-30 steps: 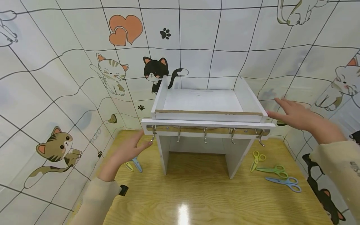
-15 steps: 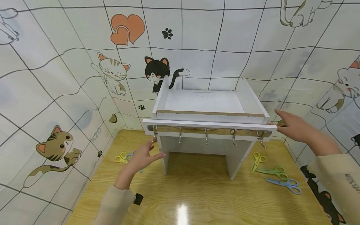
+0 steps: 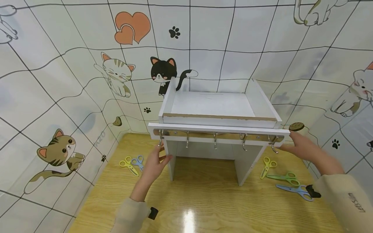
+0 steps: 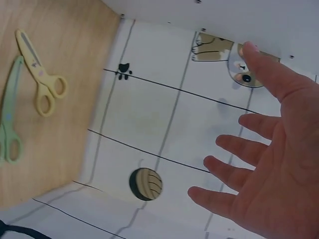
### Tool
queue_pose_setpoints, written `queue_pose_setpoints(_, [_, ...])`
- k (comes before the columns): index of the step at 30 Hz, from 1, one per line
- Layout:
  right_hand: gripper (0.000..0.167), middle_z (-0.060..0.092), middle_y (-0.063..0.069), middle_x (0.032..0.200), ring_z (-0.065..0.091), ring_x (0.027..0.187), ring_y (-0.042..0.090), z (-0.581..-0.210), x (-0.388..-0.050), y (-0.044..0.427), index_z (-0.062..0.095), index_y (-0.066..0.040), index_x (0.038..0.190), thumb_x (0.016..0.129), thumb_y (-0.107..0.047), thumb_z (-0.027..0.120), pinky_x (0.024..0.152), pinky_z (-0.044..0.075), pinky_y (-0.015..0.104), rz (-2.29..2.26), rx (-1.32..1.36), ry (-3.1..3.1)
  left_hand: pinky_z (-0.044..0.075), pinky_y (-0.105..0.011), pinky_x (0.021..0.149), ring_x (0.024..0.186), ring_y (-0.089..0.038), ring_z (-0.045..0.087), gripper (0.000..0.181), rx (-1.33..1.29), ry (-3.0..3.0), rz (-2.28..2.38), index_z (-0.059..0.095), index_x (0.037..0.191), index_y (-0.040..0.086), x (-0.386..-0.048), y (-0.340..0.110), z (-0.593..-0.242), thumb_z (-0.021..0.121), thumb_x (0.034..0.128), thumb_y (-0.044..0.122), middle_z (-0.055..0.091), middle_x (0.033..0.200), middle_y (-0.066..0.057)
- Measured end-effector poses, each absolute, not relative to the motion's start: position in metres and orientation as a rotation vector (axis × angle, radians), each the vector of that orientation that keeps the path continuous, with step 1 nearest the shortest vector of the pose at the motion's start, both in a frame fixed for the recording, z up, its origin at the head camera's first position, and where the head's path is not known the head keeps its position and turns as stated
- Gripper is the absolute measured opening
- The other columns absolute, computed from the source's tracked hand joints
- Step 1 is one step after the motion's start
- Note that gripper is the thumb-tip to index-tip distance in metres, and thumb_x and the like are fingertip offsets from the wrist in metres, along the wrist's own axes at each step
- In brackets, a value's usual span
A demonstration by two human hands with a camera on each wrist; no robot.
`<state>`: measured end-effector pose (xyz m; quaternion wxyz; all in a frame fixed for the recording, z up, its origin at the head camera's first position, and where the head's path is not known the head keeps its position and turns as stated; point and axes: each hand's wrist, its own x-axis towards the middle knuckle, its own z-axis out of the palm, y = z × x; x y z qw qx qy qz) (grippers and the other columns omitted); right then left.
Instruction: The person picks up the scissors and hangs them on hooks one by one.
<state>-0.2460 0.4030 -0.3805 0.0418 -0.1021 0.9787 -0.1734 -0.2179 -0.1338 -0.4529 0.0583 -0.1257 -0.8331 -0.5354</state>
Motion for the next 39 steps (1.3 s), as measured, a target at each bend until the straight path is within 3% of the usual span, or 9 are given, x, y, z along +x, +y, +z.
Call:
queue_pose_setpoints(5, [0.087,0.032,0.044,0.147,0.032,0.129,0.066,-0.403,-0.241,0.400,0.021,0.008,0.153,0.096,-0.042,0.063,0.101,0.034,0.078,-0.576,-0.275,2.969,0.061,-0.044,0.090,0.130,-0.045,0.053,0.067,-0.372,-2.497,-1.487,0.032,0.151,-0.006,-0.219,-0.128,-0.460,0.065,0.0951,0.007,0.040,0.152,-0.027])
queue_pose_setpoints(12, [0.091,0.039,0.049,0.136,0.044,0.120,0.065,-0.439,-0.240,0.394,0.028,0.024,0.142,0.096,-0.047,0.061,0.094,0.044,0.073,-0.516,-0.230,2.981,0.064,-0.039,0.081,0.120,-0.042,0.062,0.062,-0.318,-2.440,-1.381,0.044,0.147,0.008,-0.217,-0.123,-0.467,0.069,0.0910,0.001,0.055,0.140,-0.021])
queue_pose_setpoints(23, [0.094,0.034,0.045,0.144,0.041,0.124,0.065,-0.482,-0.235,0.385,0.024,0.017,0.148,0.097,-0.055,0.056,0.096,0.043,0.074,-0.574,-0.115,2.908,0.064,-0.041,0.079,0.115,-0.039,0.066,0.061,-0.209,-2.426,-1.358,0.047,0.147,0.012,-0.214,-0.114,-0.470,0.066,0.0903,-0.003,0.060,0.137,-0.018])
queue_pose_setpoints(32, [0.092,0.030,0.047,0.144,0.037,0.126,0.066,-0.511,-0.235,0.383,0.022,0.020,0.146,0.098,-0.050,0.056,0.099,0.040,0.075,-0.625,-0.006,2.838,0.064,-0.039,0.079,0.114,-0.037,0.067,0.060,-0.177,-2.446,-1.314,0.048,0.146,0.013,-0.214,-0.112,-0.470,0.066,0.0903,-0.002,0.062,0.135,-0.017])
queue_pose_setpoints(39, [0.096,0.036,0.048,0.139,0.042,0.122,0.065,-0.529,-0.235,0.380,0.026,0.022,0.143,0.096,-0.056,0.056,0.094,0.047,0.071,-0.658,0.043,2.816,0.064,-0.040,0.079,0.114,-0.037,0.067,0.059,-0.167,-2.443,-1.311,0.049,0.145,0.012,-0.213,-0.112,-0.471,0.067,0.0900,-0.002,0.064,0.131,-0.018])
